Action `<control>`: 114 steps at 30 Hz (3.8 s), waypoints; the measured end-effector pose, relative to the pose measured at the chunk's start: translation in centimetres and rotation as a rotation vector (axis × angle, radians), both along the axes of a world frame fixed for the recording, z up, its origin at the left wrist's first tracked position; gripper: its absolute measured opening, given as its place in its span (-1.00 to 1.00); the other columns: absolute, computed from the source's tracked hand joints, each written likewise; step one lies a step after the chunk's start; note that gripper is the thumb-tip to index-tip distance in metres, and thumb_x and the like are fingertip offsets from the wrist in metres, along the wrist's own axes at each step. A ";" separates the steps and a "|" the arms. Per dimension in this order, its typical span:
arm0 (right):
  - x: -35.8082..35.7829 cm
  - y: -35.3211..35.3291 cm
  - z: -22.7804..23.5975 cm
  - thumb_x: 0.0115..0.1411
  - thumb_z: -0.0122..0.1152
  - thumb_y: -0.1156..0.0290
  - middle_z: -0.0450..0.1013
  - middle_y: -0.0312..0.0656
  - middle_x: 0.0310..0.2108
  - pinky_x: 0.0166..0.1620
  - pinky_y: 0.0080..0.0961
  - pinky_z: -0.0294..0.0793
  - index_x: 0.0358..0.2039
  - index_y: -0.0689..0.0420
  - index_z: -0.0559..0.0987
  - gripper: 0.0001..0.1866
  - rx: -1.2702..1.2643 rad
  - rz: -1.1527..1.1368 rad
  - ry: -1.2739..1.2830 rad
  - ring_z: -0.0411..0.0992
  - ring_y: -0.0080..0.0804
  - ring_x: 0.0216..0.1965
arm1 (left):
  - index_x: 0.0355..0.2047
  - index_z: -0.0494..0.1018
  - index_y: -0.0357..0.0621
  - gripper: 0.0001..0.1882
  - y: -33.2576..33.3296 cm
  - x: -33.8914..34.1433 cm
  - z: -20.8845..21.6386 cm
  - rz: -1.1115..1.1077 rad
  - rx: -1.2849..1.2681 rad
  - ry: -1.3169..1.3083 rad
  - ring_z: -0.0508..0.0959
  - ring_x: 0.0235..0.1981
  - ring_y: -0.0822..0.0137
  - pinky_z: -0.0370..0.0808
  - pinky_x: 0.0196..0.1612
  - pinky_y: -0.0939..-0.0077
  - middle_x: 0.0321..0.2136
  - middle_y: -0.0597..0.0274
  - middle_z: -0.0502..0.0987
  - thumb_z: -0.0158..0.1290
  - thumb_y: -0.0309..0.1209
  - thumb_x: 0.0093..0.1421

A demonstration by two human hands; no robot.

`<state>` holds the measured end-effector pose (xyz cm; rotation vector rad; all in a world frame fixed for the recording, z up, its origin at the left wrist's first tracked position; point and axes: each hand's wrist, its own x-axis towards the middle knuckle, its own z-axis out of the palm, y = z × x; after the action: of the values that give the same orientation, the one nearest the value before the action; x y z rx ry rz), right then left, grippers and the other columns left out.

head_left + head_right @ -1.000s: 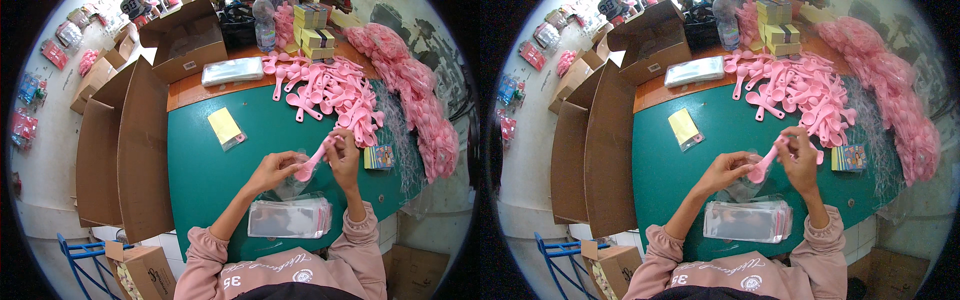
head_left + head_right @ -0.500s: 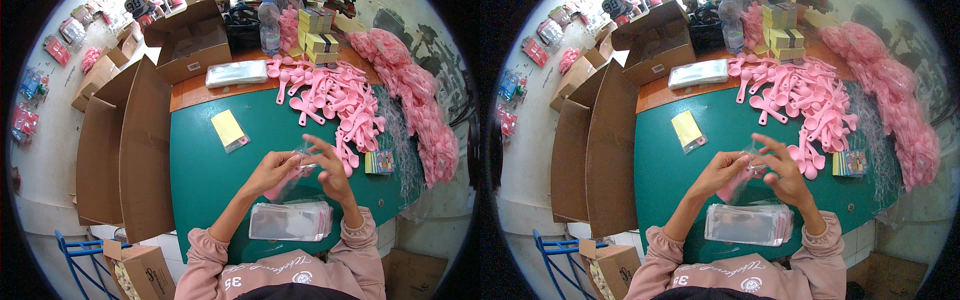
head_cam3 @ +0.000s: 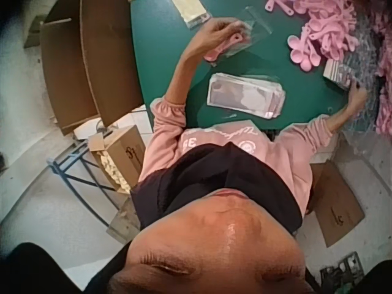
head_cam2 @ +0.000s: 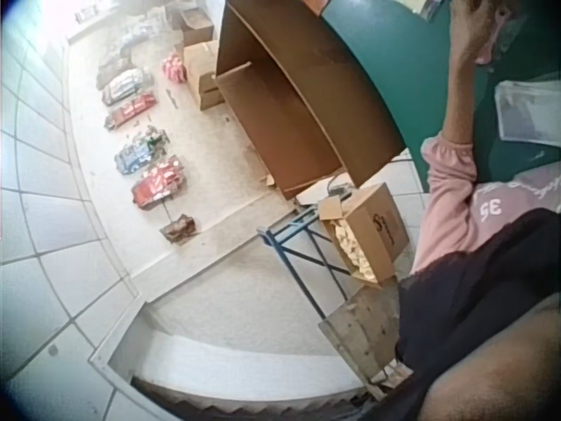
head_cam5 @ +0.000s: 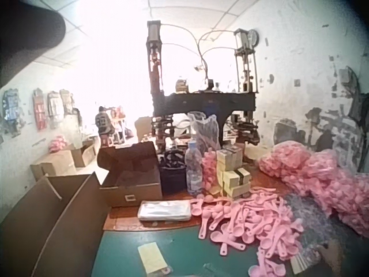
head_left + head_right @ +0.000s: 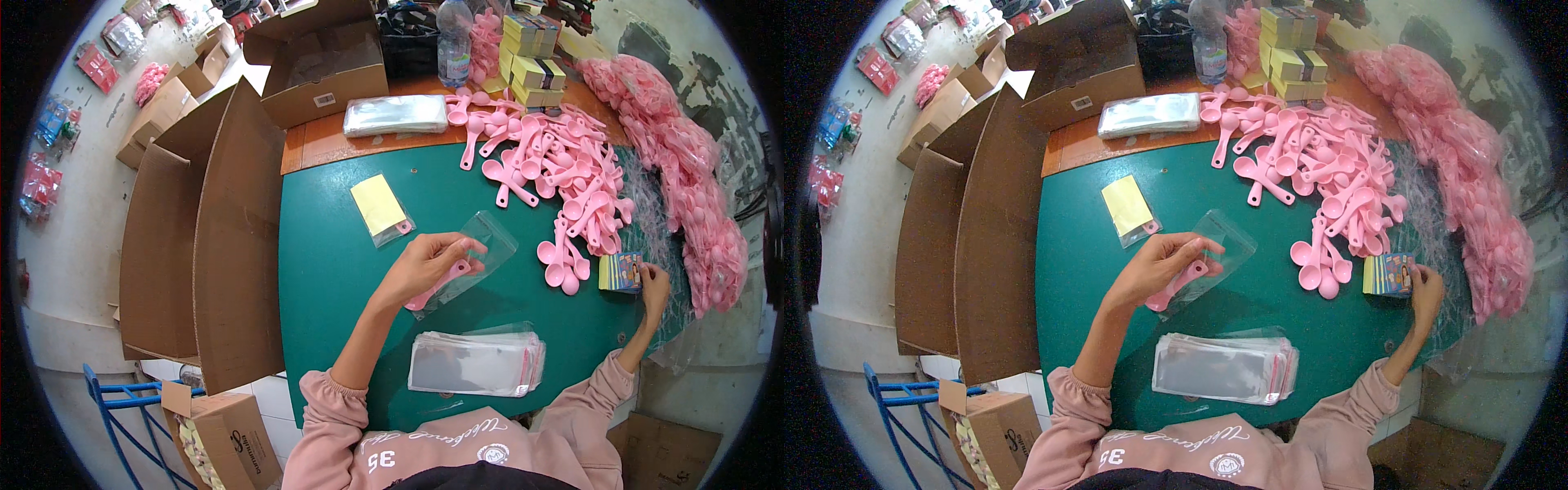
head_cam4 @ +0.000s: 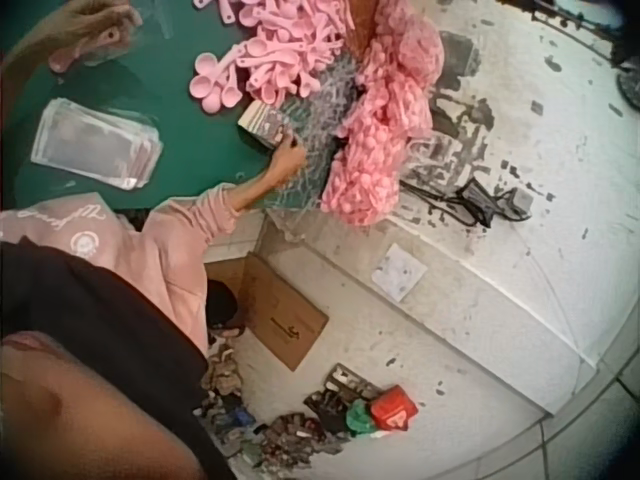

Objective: The person places pink plastic spoons and small yellow cards into clear plastic bags on a green table. The person seals each bag and sets it aside, repeating the process with multiple spoons and cards.

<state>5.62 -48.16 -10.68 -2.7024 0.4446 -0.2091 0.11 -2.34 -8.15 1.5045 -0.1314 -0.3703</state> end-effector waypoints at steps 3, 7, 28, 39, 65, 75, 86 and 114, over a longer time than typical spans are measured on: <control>0.0 1.8 1.2 0.03 0.14 0.36 0.44 -0.09 -0.53 -0.33 -0.47 0.36 -0.30 0.25 0.48 -0.74 -0.029 -0.040 -0.130 0.42 -0.26 -0.45 | -0.23 0.45 -0.30 -0.65 -0.1 0.2 -0.1 -0.002 0.000 -0.080 0.50 -0.35 0.43 0.42 -0.24 0.62 -0.42 0.12 0.52 -0.16 -0.24 0.23; -1.3 4.3 3.9 0.03 0.14 0.42 0.45 -0.17 -0.50 -0.38 -0.49 0.36 -0.40 0.26 0.45 -0.83 -0.161 -0.012 -0.218 0.40 -0.46 -0.46 | -0.24 0.45 -0.32 -0.68 -0.4 0.0 0.1 0.017 -0.014 -0.047 0.50 -0.35 0.43 0.44 -0.25 0.61 -0.43 0.13 0.53 -0.15 -0.29 0.23; -4.0 23.4 7.7 -0.01 0.13 0.57 0.33 -0.24 -0.64 -0.59 -0.66 0.27 -0.43 0.27 0.41 -0.88 0.690 0.922 0.231 0.31 -0.60 -0.66 | -0.38 0.47 -0.21 -0.74 -2.3 -1.4 0.0 -0.152 0.263 -0.246 0.41 -0.65 0.36 0.28 -0.56 0.39 -0.66 0.07 0.44 -0.04 -0.25 0.14; -2.5 22.6 3.1 -0.13 0.17 0.60 0.38 -0.27 -0.64 -0.49 -0.67 0.29 -0.50 0.25 0.45 -0.88 0.750 0.953 0.185 0.30 -0.60 -0.59 | 0.03 0.20 -0.22 -0.47 1.2 -0.6 -0.4 -0.398 0.480 -0.306 0.51 -0.51 0.34 0.45 -0.42 0.47 -0.45 0.09 0.52 0.03 -0.23 0.10; -2.9 26.1 4.4 -0.08 0.20 0.49 0.34 -0.11 -0.18 -0.08 -0.36 0.30 -0.25 0.15 0.45 -0.69 0.382 1.188 -0.072 0.30 -0.16 -0.11 | 0.17 -0.21 -0.17 -0.47 -1.6 -2.5 -4.3 0.107 -0.365 0.265 0.42 -0.08 0.19 0.40 -0.04 0.35 -0.09 -0.11 0.36 -0.37 -0.22 0.29; -4.5 28.4 2.2 -0.10 0.18 0.51 0.30 -0.12 -0.35 -0.16 -0.34 0.30 -0.38 0.20 0.44 -0.79 0.454 1.066 -0.016 0.30 -0.18 -0.24 | 0.00 0.22 -0.37 -0.37 -0.1 -2.6 -3.2 0.029 -0.315 0.509 0.44 -0.08 0.17 0.50 -0.20 0.33 -0.12 -0.02 0.40 -0.47 -0.02 0.25; -5.0 28.8 1.8 -0.12 0.19 0.47 0.26 -0.18 -0.44 -0.24 -0.36 0.24 -0.48 0.16 0.40 -0.83 0.286 1.149 -0.106 0.28 -0.24 -0.31 | -0.16 0.36 -0.43 -0.35 0.0 -2.6 -3.2 0.029 -0.208 0.489 0.52 -0.23 0.21 0.51 -0.21 0.43 -0.26 -0.01 0.48 -0.42 0.00 0.25; -3.9 24.9 2.8 -0.19 0.27 0.54 0.23 -0.20 -0.29 -0.19 -0.47 0.32 -0.21 0.15 0.38 -0.55 0.416 1.099 -0.047 0.30 -0.35 -0.28 | -0.19 0.42 -0.36 -0.67 -0.9 -3.3 -4.4 0.145 -0.432 0.357 0.45 -0.21 0.44 0.36 -0.06 0.59 -0.25 0.19 0.49 -0.22 -0.34 0.23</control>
<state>1.71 -23.23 -7.90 -2.1422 -0.9073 0.1254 -3.16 -3.25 -12.55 0.9977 0.1717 -0.4553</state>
